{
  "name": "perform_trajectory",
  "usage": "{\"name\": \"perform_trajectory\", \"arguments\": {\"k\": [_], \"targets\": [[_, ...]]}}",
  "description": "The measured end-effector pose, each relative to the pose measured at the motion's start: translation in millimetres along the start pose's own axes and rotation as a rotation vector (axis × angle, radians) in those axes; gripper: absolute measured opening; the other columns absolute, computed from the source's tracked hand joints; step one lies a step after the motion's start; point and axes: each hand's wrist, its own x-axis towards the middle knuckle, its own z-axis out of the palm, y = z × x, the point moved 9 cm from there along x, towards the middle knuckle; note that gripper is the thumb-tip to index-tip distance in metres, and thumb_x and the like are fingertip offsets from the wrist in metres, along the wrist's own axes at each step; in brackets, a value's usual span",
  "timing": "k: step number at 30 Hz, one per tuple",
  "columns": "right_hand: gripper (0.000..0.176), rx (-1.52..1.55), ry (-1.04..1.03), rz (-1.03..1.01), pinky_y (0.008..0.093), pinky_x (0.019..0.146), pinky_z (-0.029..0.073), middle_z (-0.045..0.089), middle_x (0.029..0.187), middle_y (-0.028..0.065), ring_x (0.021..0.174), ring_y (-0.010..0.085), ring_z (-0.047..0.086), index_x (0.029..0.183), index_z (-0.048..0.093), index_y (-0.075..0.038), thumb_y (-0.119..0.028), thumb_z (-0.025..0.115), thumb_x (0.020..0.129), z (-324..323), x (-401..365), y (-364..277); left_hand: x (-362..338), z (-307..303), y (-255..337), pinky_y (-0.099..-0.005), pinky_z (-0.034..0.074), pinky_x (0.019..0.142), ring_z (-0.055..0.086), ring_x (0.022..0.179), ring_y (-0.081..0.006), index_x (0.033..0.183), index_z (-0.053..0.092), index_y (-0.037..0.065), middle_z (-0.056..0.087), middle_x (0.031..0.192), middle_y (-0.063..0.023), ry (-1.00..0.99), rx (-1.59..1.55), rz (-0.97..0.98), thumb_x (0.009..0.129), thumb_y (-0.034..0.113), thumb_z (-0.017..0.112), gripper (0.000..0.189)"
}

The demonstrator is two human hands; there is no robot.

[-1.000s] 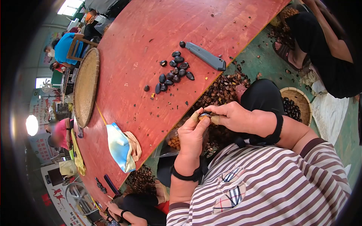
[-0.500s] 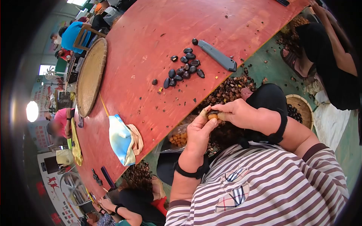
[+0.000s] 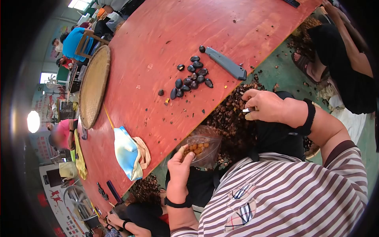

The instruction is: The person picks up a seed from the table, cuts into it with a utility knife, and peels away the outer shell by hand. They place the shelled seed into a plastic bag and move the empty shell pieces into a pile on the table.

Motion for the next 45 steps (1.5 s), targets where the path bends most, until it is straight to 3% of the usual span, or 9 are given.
{"name": "perform_trajectory", "arguments": {"k": [4, 7, 11, 15, 21, 27, 30, 42, 45], "targets": [[0.024, 0.052, -0.015, 0.018, 0.0394, 0.061, 0.044, 0.059, 0.067, 0.0103, 0.066, 0.0299, 0.057, 0.081, 0.062, -0.012, -0.028, 0.061, 0.064, -7.0, 9.9, -9.3, 15.8, 25.6, 57.8, -0.0244, 0.047, 0.068, 0.058, 0.079, -0.0155, 0.109, 0.048, -0.005, 0.056, 0.099, -0.0103, -0.033, -0.094, 0.061, 0.078, 0.006, 0.055, 0.033], [0.024, -0.068, -0.237, 0.084, 0.0385, 0.059, 0.044, 0.058, 0.066, 0.0095, 0.066, 0.0296, 0.057, 0.081, 0.062, -0.011, -0.028, 0.061, 0.064, 15.7, 9.4, -6.5, 37.9, 54.1, 88.2, -0.0249, 0.048, 0.068, 0.058, 0.080, -0.0150, 0.111, 0.046, -0.004, 0.055, 0.100, -0.0103, -0.069, -0.136, 0.130, 0.079, 0.008, 0.055, 0.035], [0.017, 0.007, -0.081, 0.060, 0.0371, 0.060, 0.045, 0.058, 0.067, 0.0109, 0.069, 0.0311, 0.056, 0.077, 0.062, -0.010, -0.023, 0.059, 0.067, -17.2, 23.6, -1.1, 72.4, 85.6, 97.2, -0.0216, 0.046, 0.066, 0.057, 0.076, -0.0112, 0.108, 0.050, -0.002, 0.055, 0.098, -0.0080, -0.070, -0.121, 0.221, 0.079, 0.010, 0.055, 0.032], [0.024, 0.093, 0.413, -0.150, 0.0354, 0.058, 0.044, 0.053, 0.072, 0.0084, 0.067, 0.0257, 0.056, 0.088, 0.059, -0.009, -0.022, 0.062, 0.068, -69.1, 41.5, -9.4, 98.5, 98.3, 107.8, -0.0191, 0.044, 0.065, 0.055, 0.074, -0.0073, 0.104, 0.054, 0.000, 0.055, 0.095, -0.0041, 0.004, 0.114, 0.385, 0.079, 0.007, 0.055, 0.026], [0.043, -0.051, 0.336, 0.013, 0.0381, 0.063, 0.044, 0.048, 0.094, 0.0106, 0.076, 0.0286, 0.055, 0.106, 0.050, -0.011, -0.025, 0.062, 0.067, -71.1, 82.8, 4.7, 100.3, 120.8, 137.8, -0.0180, 0.044, 0.067, 0.052, 0.075, -0.0055, 0.102, 0.055, 0.001, 0.054, 0.100, -0.0034, 0.113, 0.525, 0.708, 0.075, -0.002, 0.055, 0.027], [0.044, -0.129, 0.130, 0.110, 0.0395, 0.067, 0.043, 0.047, 0.091, 0.0114, 0.081, 0.0290, 0.054, 0.107, 0.050, -0.011, -0.021, 0.059, 0.065, -73.3, 81.7, 24.2, 97.1, 118.5, 133.1, -0.0224, 0.044, 0.061, 0.054, 0.064, -0.0112, 0.098, 0.057, 0.006, 0.056, 0.093, -0.0073, 0.103, 0.548, 0.483, 0.068, 0.008, 0.063, 0.031], [0.040, -0.170, 0.150, 0.065, 0.0393, 0.069, 0.043, 0.048, 0.087, 0.0108, 0.083, 0.0284, 0.053, 0.104, 0.052, -0.010, -0.018, 0.056, 0.065, -80.3, 77.8, 25.1, 95.9, 109.5, 122.8, -0.0180, 0.041, 0.058, 0.045, 0.062, -0.0033, 0.096, 0.058, 0.002, 0.050, 0.094, -0.0006, 0.056, 0.480, 0.425, 0.068, 0.000, 0.064, 0.029], [0.028, -0.339, 0.101, 0.091, 0.0393, 0.069, 0.044, 0.055, 0.084, 0.0102, 0.081, 0.0283, 0.054, 0.094, 0.054, -0.009, -0.016, 0.051, 0.067, -87.1, 93.5, 22.9, 85.3, 92.9, 115.2, -0.0206, 0.044, 0.056, 0.053, 0.060, -0.0067, 0.090, 0.058, 0.000, 0.057, 0.082, -0.0040, 0.072, 0.289, 0.368, 0.066, 0.002, 0.065, 0.024], [0.025, -0.367, 0.120, 0.091, 0.0400, 0.069, 0.043, 0.056, 0.082, 0.0109, 0.079, 0.0289, 0.055, 0.091, 0.055, -0.010, -0.017, 0.052, 0.067, -87.1, 97.6, 25.6, 77.7, 85.0, 98.7, -0.0200, 0.045, 0.058, 0.055, 0.067, -0.0066, 0.089, 0.059, 0.000, 0.058, 0.079, -0.0030, 0.019, -0.092, 0.129, 0.068, -0.004, 0.062, 0.022]]}}
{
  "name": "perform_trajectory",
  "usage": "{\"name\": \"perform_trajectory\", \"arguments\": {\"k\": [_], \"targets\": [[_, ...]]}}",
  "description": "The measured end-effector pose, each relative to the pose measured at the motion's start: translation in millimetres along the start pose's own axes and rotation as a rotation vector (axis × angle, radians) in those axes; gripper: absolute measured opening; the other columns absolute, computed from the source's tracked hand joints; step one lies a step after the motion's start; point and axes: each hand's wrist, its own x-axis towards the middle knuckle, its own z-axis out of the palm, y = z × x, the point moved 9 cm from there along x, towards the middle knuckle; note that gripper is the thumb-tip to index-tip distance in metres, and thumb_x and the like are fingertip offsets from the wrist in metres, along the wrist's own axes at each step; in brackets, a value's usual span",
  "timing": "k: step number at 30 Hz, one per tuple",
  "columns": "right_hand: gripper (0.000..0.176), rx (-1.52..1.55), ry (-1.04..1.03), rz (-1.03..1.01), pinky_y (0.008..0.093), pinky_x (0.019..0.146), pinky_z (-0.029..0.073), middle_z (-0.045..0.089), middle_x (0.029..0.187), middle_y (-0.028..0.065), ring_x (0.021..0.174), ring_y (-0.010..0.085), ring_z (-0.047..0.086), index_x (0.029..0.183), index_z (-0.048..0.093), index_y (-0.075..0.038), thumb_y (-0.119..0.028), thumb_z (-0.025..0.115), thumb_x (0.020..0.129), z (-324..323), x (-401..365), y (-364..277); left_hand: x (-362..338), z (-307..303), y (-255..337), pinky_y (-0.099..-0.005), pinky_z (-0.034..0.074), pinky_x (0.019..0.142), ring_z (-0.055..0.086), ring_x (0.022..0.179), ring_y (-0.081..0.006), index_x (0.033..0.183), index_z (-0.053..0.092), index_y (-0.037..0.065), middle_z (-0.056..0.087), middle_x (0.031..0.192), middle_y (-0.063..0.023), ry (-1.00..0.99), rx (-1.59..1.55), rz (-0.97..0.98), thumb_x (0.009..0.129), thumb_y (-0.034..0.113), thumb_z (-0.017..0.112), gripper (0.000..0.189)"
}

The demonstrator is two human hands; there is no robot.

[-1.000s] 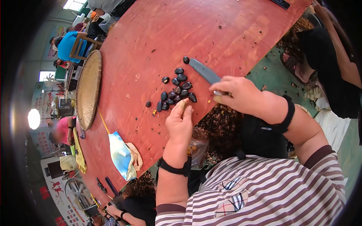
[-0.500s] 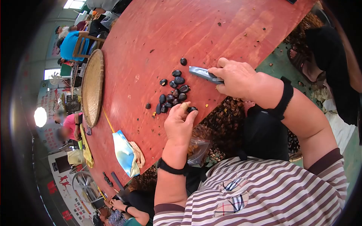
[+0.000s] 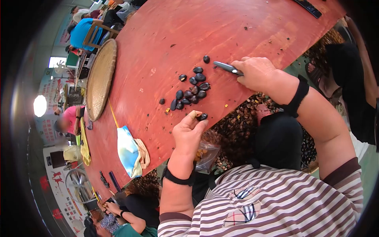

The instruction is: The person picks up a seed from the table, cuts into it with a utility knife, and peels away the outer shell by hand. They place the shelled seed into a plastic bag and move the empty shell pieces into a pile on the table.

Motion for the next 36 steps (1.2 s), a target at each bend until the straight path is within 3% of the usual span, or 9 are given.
{"name": "perform_trajectory", "arguments": {"k": [3, 6, 9, 12, 14, 16, 20, 36], "targets": [[0.024, 0.020, -0.048, 0.055, 0.0404, 0.068, 0.043, 0.056, 0.081, 0.0115, 0.080, 0.0284, 0.054, 0.090, 0.056, -0.010, -0.018, 0.053, 0.067, 3.7, 1.6, 4.5, -11.2, -7.1, 6.3, -0.0200, 0.046, 0.062, 0.055, 0.071, -0.0073, 0.089, 0.059, -0.001, 0.059, 0.080, -0.0024, -0.006, -0.138, 0.037, 0.069, -0.008, 0.059, 0.022], [0.015, 0.120, 0.139, -0.061, 0.0401, 0.063, 0.043, 0.057, 0.073, 0.0118, 0.074, 0.0301, 0.056, 0.080, 0.055, -0.009, -0.018, 0.054, 0.069, -8.0, -12.5, -1.0, -20.3, -18.3, 8.4, -0.0215, 0.047, 0.066, 0.056, 0.074, -0.0087, 0.092, 0.058, -0.002, 0.059, 0.082, -0.0039, 0.026, -0.142, 0.012, 0.069, -0.008, 0.059, 0.024], [0.016, 0.273, -0.024, 0.012, 0.0398, 0.061, 0.042, 0.056, 0.067, 0.0108, 0.069, 0.0299, 0.055, 0.081, 0.055, -0.010, -0.020, 0.056, 0.069, -6.5, -27.5, -7.0, -23.7, -26.1, 9.5, -0.0214, 0.047, 0.065, 0.055, 0.075, -0.0090, 0.094, 0.057, -0.004, 0.059, 0.082, -0.0053, 0.008, -0.181, 0.104, 0.069, -0.007, 0.060, 0.025], [0.019, 0.403, -0.104, -0.059, 0.0393, 0.058, 0.042, 0.056, 0.065, 0.0100, 0.065, 0.0298, 0.055, 0.085, 0.055, -0.012, -0.022, 0.058, 0.069, -0.6, -45.3, -27.4, -22.9, -31.2, -1.8, -0.0209, 0.047, 0.066, 0.055, 0.076, -0.0090, 0.095, 0.057, -0.003, 0.059, 0.083, -0.0058, -0.014, -0.130, 0.011, 0.070, -0.006, 0.060, 0.025], [0.026, 0.343, -0.110, -0.172, 0.0405, 0.056, 0.043, 0.056, 0.065, 0.0106, 0.063, 0.0314, 0.055, 0.096, 0.052, -0.016, -0.021, 0.056, 0.071, -0.2, -54.4, -51.1, -20.3, -33.7, -1.5, -0.0203, 0.046, 0.065, 0.055, 0.075, -0.0086, 0.095, 0.057, -0.003, 0.059, 0.084, -0.0055, 0.012, -0.177, 0.037, 0.070, -0.006, 0.060, 0.026], [0.043, 0.283, -0.091, -0.271, 0.0348, 0.053, 0.043, 0.056, 0.067, 0.0122, 0.062, 0.0289, 0.056, 0.110, 0.048, -0.016, -0.016, 0.060, 0.069, 5.6, -60.1, -70.8, -15.4, -37.8, -4.5, -0.0200, 0.046, 0.065, 0.055, 0.075, -0.0082, 0.096, 0.057, -0.003, 0.059, 0.084, -0.0052, 0.020, -0.154, 0.034, 0.070, -0.005, 0.060, 0.026], [0.033, 0.278, -0.241, -0.263, 0.0431, 0.058, 0.042, 0.056, 0.064, 0.0144, 0.063, 0.0343, 0.054, 0.103, 0.051, -0.018, -0.017, 0.054, 0.071, 27.1, -56.4, -94.5, -3.8, -45.5, -19.1, -0.0196, 0.046, 0.065, 0.056, 0.073, -0.0080, 0.095, 0.057, -0.004, 0.060, 0.083, -0.0053, -0.002, -0.055, -0.001, 0.069, -0.005, 0.061, 0.027], [0.027, 0.068, -0.351, -0.352, 0.0431, 0.055, 0.042, 0.054, 0.061, 0.0144, 0.061, 0.0337, 0.054, 0.102, 0.050, -0.017, -0.015, 0.048, 0.076, 41.8, -37.2, -125.2, 7.2, -46.6, -30.8, -0.0191, 0.046, 0.060, 0.057, 0.067, -0.0089, 0.090, 0.059, -0.006, 0.061, 0.077, -0.0085, -0.027, -0.124, -0.108, 0.066, -0.007, 0.061, 0.024]]}}
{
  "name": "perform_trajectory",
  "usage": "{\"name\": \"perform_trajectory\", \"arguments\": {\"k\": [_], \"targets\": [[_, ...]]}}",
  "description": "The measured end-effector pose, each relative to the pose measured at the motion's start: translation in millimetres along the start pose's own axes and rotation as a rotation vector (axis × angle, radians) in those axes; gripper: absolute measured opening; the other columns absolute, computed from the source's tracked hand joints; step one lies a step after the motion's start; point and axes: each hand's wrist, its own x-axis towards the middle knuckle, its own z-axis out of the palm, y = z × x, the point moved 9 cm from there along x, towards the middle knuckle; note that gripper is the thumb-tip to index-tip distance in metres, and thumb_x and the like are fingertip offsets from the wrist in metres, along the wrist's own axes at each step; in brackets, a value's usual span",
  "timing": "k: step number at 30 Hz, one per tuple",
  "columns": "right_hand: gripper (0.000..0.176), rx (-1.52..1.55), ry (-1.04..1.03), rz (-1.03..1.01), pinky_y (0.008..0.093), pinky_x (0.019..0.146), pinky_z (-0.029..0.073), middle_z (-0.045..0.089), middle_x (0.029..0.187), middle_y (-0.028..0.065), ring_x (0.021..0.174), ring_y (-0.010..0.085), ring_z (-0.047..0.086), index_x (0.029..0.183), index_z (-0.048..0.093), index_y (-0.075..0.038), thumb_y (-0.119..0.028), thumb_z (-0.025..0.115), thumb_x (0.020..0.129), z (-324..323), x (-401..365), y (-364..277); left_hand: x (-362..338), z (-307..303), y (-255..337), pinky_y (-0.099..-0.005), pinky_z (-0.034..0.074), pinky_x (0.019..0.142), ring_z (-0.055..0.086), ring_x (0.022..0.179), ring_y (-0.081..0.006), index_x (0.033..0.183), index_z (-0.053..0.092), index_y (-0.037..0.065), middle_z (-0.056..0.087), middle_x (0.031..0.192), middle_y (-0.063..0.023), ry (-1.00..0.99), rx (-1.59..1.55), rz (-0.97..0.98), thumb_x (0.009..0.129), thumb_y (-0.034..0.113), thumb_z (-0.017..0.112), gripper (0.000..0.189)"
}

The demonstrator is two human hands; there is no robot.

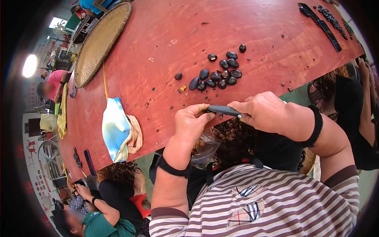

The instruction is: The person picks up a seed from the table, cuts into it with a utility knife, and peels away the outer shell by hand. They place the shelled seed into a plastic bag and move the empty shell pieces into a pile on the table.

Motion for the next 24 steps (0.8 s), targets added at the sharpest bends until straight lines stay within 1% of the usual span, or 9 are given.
{"name": "perform_trajectory", "arguments": {"k": [3, 9, 12, 15, 18, 19, 20, 22, 24], "targets": [[0.027, -0.043, -0.014, 0.002, 0.0432, 0.055, 0.042, 0.055, 0.061, 0.0141, 0.060, 0.0338, 0.054, 0.103, 0.049, -0.016, -0.015, 0.047, 0.076, -0.3, -0.9, -1.5, -0.9, 0.6, -1.2, -0.0193, 0.046, 0.061, 0.057, 0.068, -0.0093, 0.090, 0.059, -0.006, 0.061, 0.078, -0.0083, 0.005, -0.011, -0.034, 0.066, -0.007, 0.061, 0.024], [0.026, -0.045, -0.049, 0.018, 0.0434, 0.055, 0.042, 0.055, 0.062, 0.0146, 0.060, 0.0339, 0.054, 0.102, 0.049, -0.014, -0.015, 0.047, 0.076, 5.4, -5.0, 3.1, -0.7, 0.3, 0.8, -0.0193, 0.046, 0.062, 0.057, 0.069, -0.0095, 0.090, 0.058, -0.005, 0.061, 0.079, -0.0076, 0.014, 0.031, -0.013, 0.066, -0.007, 0.061, 0.024], [0.032, -0.046, -0.089, 0.058, 0.0411, 0.052, 0.042, 0.054, 0.061, 0.0124, 0.058, 0.0309, 0.054, 0.105, 0.050, -0.016, -0.015, 0.054, 0.073, 10.9, -9.8, 11.3, -1.1, 0.5, 2.8, -0.0199, 0.046, 0.063, 0.057, 0.070, -0.0098, 0.090, 0.058, -0.005, 0.061, 0.079, -0.0076, 0.013, 0.063, 0.010, 0.066, -0.006, 0.061, 0.024], [0.034, -0.033, -0.054, 0.031, 0.0398, 0.052, 0.043, 0.055, 0.064, 0.0121, 0.060, 0.0310, 0.055, 0.106, 0.050, -0.016, -0.015, 0.056, 0.072, 13.5, -18.9, 20.6, 0.5, -1.1, 0.3, -0.0206, 0.046, 0.064, 0.057, 0.072, -0.0101, 0.091, 0.058, -0.005, 0.060, 0.080, -0.0078, 0.013, 0.083, 0.020, 0.067, -0.004, 0.062, 0.025], [0.029, 0.051, 0.199, 0.142, 0.0418, 0.058, 0.043, 0.057, 0.067, 0.0139, 0.064, 0.0329, 0.055, 0.102, 0.051, -0.016, -0.019, 0.053, 0.073, -16.0, -30.9, 47.5, -2.0, -2.5, 3.3, -0.0210, 0.046, 0.064, 0.056, 0.073, -0.0103, 0.092, 0.058, -0.005, 0.061, 0.082, -0.0076, 0.005, 0.092, 0.047, 0.067, -0.002, 0.062, 0.026], [0.031, 0.110, 0.303, 0.167, 0.0410, 0.059, 0.043, 0.058, 0.068, 0.0126, 0.066, 0.0321, 0.056, 0.102, 0.051, -0.017, -0.021, 0.055, 0.072, -30.9, -35.4, 56.6, -3.8, -3.2, 2.2, -0.0207, 0.046, 0.065, 0.056, 0.074, -0.0094, 0.094, 0.058, -0.003, 0.060, 0.082, -0.0069, -0.003, 0.068, 0.065, 0.068, -0.002, 0.062, 0.027], [0.031, 0.134, 0.320, 0.252, 0.0412, 0.061, 0.043, 0.058, 0.070, 0.0129, 0.069, 0.0320, 0.056, 0.102, 0.050, -0.016, -0.021, 0.055, 0.072, -41.7, -38.5, 69.7, -7.0, -1.8, 3.1, -0.0206, 0.045, 0.065, 0.056, 0.074, -0.0089, 0.094, 0.058, -0.003, 0.060, 0.083, -0.0064, -0.006, 0.028, 0.058, 0.068, -0.002, 0.062, 0.026], [0.033, -0.055, 0.454, 0.313, 0.0410, 0.065, 0.042, 0.058, 0.078, 0.0138, 0.075, 0.0310, 0.056, 0.104, 0.049, -0.015, -0.024, 0.055, 0.072, -56.7, -37.6, 101.5, -15.1, 1.0, 4.4, -0.0203, 0.045, 0.066, 0.056, 0.075, -0.0079, 0.094, 0.058, -0.002, 0.060, 0.083, -0.0056, -0.008, -0.054, 0.036, 0.069, -0.001, 0.061, 0.025], [0.037, -0.080, 0.415, 0.466, 0.0395, 0.071, 0.042, 0.056, 0.091, 0.0135, 0.083, 0.0291, 0.054, 0.106, 0.048, -0.013, -0.027, 0.054, 0.072, -56.5, -30.7, 126.2, -20.8, 6.8, 6.2, -0.0207, 0.046, 0.067, 0.056, 0.076, -0.0086, 0.100, 0.056, 0.001, 0.059, 0.087, -0.0044, -0.048, -0.136, 0.015, 0.072, 0.000, 0.059, 0.029]]}}
